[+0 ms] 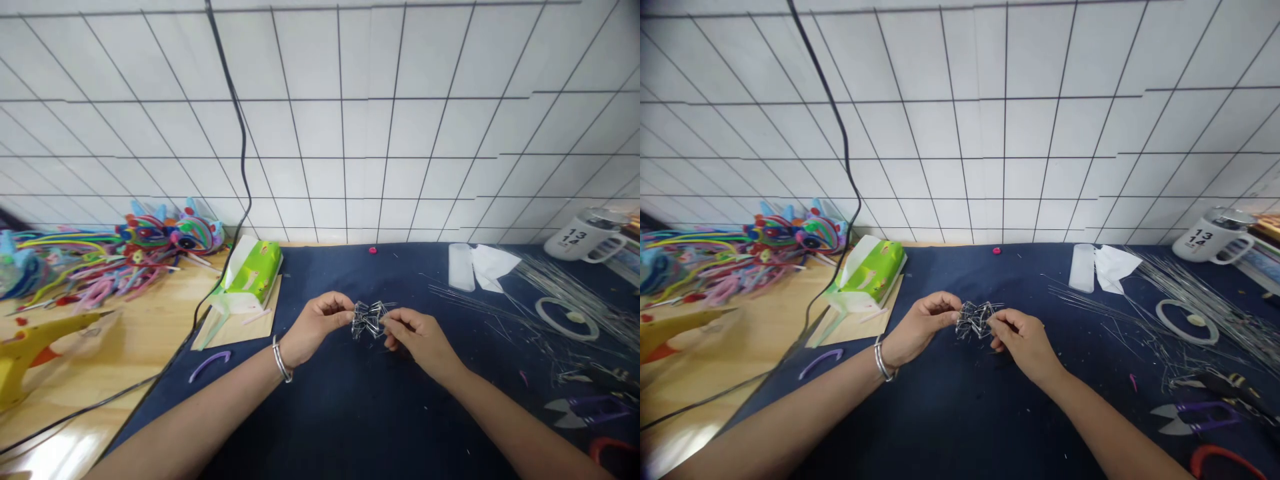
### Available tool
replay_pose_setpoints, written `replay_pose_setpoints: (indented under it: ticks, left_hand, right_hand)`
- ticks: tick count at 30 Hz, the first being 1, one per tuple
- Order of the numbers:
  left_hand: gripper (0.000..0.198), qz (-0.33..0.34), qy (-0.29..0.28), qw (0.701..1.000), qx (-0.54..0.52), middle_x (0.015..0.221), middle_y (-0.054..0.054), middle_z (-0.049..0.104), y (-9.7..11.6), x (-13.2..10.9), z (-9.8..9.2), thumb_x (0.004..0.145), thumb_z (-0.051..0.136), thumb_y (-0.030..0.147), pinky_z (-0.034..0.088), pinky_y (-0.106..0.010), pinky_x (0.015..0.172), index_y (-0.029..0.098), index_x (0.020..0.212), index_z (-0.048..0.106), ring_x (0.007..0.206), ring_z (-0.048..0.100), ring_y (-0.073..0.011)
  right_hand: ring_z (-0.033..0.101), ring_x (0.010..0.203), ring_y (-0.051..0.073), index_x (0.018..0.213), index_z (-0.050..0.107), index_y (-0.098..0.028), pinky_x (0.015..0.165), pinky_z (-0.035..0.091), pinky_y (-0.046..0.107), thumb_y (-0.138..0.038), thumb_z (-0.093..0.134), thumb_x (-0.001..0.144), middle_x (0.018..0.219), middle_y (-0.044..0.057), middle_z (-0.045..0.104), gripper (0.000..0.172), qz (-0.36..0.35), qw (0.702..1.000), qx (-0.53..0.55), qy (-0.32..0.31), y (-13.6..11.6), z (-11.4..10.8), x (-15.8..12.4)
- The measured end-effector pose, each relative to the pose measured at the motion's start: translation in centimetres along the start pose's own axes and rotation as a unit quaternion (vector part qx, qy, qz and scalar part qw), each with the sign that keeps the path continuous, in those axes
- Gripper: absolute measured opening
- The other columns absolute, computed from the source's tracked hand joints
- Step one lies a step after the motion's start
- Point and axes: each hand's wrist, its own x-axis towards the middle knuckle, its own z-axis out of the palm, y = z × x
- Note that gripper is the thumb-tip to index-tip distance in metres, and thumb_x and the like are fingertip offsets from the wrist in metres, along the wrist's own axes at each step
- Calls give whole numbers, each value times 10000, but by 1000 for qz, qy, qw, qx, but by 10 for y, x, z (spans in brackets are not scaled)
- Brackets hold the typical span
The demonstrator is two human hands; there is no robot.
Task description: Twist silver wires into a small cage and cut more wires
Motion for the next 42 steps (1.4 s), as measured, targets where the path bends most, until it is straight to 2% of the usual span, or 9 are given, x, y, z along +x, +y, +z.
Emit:
replay_pose_setpoints:
  ticks: [9, 17, 21, 24, 27, 30, 37, 42]
  left_hand:
    - [136, 23, -1, 999, 30, 740, -6, 542, 8, -7, 10, 739, 617, 210, 375, -229, 632, 130, 826, 549, 662, 476, -86]
    - [133, 37, 10, 998, 46, 713, 18, 494, 5, -9, 23, 755, 594, 243, 361, -215, 616, 147, 825, 535, 652, 447, -78]
    - [139, 22, -4, 999, 36, 712, 14, 501, 7, -8, 22, 758, 588, 257, 366, -220, 614, 151, 834, 541, 647, 455, -85]
    - [172, 29, -10, 999, 43, 792, -11, 536, 9, -7, 15, 744, 606, 244, 387, -242, 675, 157, 884, 556, 715, 483, -105]
    - [240, 57, -6, 996, 63, 1013, -56, 527, 10, -6, 9, 709, 644, 222, 395, -264, 753, 170, 931, 569, 871, 494, -144]
    - [307, 61, -42, 996, 42, 1160, -77, 468, 9, -6, 8, 697, 655, 212, 398, -296, 806, 185, 988, 558, 976, 481, -179]
    - [342, 72, -75, 994, 30, 1186, -84, 448, 1, -4, 12, 661, 682, 157, 398, -337, 855, 183, 978, 557, 1015, 482, -189]
    - [374, 71, -100, 991, 44, 1183, -89, 463, 3, -5, 13, 663, 678, 149, 391, -368, 896, 178, 1012, 548, 1004, 504, -184]
  right_hand:
    - [579, 575, 117, 846, 607, -161, 576, 493, 237, -369, 489, 804, 615, 6, 595, 242, -17, 1000, -8, -4, -1, 8, 0]
    - [582, 564, 118, 819, 590, -151, 550, 493, 237, -349, 476, 810, 624, 9, 590, 229, -23, 1000, 1, -5, -1, 17, 2]
    - [574, 567, 118, 804, 579, -158, 556, 487, 241, -374, 473, 809, 625, 7, 584, 241, -22, 1000, 13, -7, -2, 15, 2]
    - [567, 576, 114, 816, 573, -164, 560, 477, 234, -395, 473, 806, 638, 4, 579, 251, -9, 1000, 29, -6, -4, 11, 1]
    - [560, 575, 108, 839, 570, -173, 554, 460, 220, -412, 472, 805, 644, 0, 574, 261, 8, 999, 30, 3, -6, 6, 1]
    - [554, 583, 107, 833, 566, -175, 560, 448, 214, -400, 473, 809, 633, -6, 565, 245, -4, 1000, 24, 10, -6, 3, 1]
    - [535, 601, 107, 806, 559, -174, 597, 442, 225, -380, 445, 827, 642, -8, 553, 237, -42, 999, 18, -20, -3, 9, 3]
    - [537, 623, 113, 810, 564, -176, 610, 445, 233, -375, 438, 832, 670, -1, 556, 236, -54, 998, 3, -35, -4, 9, 2]
